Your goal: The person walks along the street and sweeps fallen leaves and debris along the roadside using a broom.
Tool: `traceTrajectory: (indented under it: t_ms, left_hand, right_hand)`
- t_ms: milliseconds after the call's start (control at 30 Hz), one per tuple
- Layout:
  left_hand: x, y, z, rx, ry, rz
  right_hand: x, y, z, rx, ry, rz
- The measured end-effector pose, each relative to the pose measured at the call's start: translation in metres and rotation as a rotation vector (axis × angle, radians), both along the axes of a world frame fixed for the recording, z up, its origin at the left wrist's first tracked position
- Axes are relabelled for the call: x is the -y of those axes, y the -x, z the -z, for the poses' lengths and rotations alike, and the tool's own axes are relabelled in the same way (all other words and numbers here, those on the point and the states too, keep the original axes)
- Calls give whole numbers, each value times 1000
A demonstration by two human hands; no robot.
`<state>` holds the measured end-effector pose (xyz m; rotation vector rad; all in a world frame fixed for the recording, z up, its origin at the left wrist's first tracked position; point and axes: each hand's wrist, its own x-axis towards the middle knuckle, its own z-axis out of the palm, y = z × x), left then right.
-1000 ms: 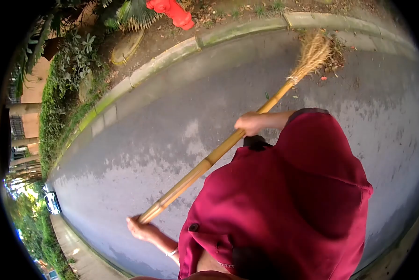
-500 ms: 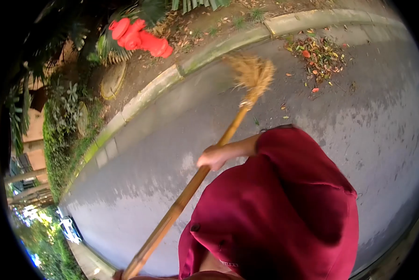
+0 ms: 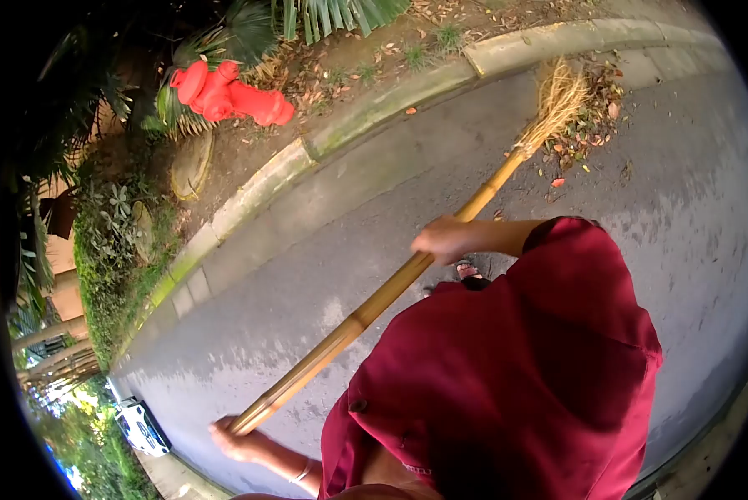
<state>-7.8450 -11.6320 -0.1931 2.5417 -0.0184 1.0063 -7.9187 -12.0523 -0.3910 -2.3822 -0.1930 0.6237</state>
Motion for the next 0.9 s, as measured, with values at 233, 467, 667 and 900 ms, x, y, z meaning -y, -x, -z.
traceTrajectory:
  t_ms: [233, 467, 667, 900]
  left_hand:
    - [78, -37, -50, 234, 564, 435]
    - [104, -111, -52, 202, 864, 809]
    - [117, -188, -59, 65, 781, 761]
    - [139, -247, -55, 71, 782, 822]
  right_hand:
    - [-2, -46, 38, 364, -309, 98]
    - [17, -81, 46, 512, -358, 196]
    - [46, -148, 66, 124, -112, 202]
    - [30, -197, 50, 116, -190, 57]
